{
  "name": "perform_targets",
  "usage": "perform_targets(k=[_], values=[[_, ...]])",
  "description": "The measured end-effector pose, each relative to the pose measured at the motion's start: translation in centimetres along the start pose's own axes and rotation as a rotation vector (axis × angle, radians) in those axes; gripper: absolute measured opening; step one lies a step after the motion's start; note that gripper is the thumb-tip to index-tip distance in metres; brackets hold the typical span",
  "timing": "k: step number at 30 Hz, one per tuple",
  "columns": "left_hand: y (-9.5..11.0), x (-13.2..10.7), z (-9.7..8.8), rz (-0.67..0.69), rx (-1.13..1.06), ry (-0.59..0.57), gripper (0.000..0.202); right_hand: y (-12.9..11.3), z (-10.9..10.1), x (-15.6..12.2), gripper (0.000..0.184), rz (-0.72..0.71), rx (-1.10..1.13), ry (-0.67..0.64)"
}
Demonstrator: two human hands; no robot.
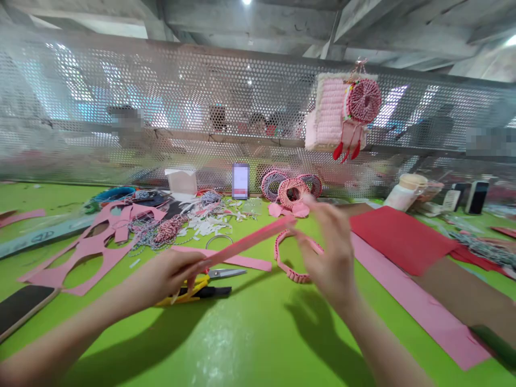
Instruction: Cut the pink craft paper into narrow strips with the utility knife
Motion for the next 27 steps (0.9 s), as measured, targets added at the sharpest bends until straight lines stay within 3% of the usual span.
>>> perform_targets(k=[1, 3, 6, 12, 17, 21, 27], values=[[0.3, -0.1, 0.4, 0.027, 0.054, 0.002, 0.037, -2.3, 2.1, -0.6, 0.034, -0.145, -0.004, -0.190], [1.1, -0.3, 1.4, 0.090, 0.165, 0.013, 0.029, -6.0, 5.8, -3.1, 0.031, -0.303, 0.067, -0.521], [2.1, -0.6, 3.1, 0.187, 0.321, 0.037, 0.022, -8.8, 8.2, -5.8, 0.036, -0.349, 0.152, -0.671], [3.2, -1.2, 4.9, 0.318, 0.520, 0.071, 0.024, -8.3, 8.8, -6.9, 0.038, -0.308, 0.157, -0.656], [3.4, -1.1, 5.1, 0.316, 0.623, 0.067, 0.028, -8.3, 9.0, -7.2, 0.041, -0.339, 0.100, -0.668], [3.3, -1.1, 4.2, 0.285, 0.674, 0.045, 0.032, -7.6, 8.8, -6.4, 0.040, -0.346, 0.043, -0.652], [3.4, -1.9, 1.1, 0.238, 0.730, 0.090, 0.045, -4.3, 7.3, -3.8, 0.034, -0.353, -0.137, -0.587]])
Point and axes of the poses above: each hand's wrist, its own x-axis towards the middle knuckle, its own z-axis out of the palm, y = z × x, the point moved 10 cm from there along x, towards the middle knuckle, and after that the axes turned 4 degrees about -z, right-handed, at the moved point
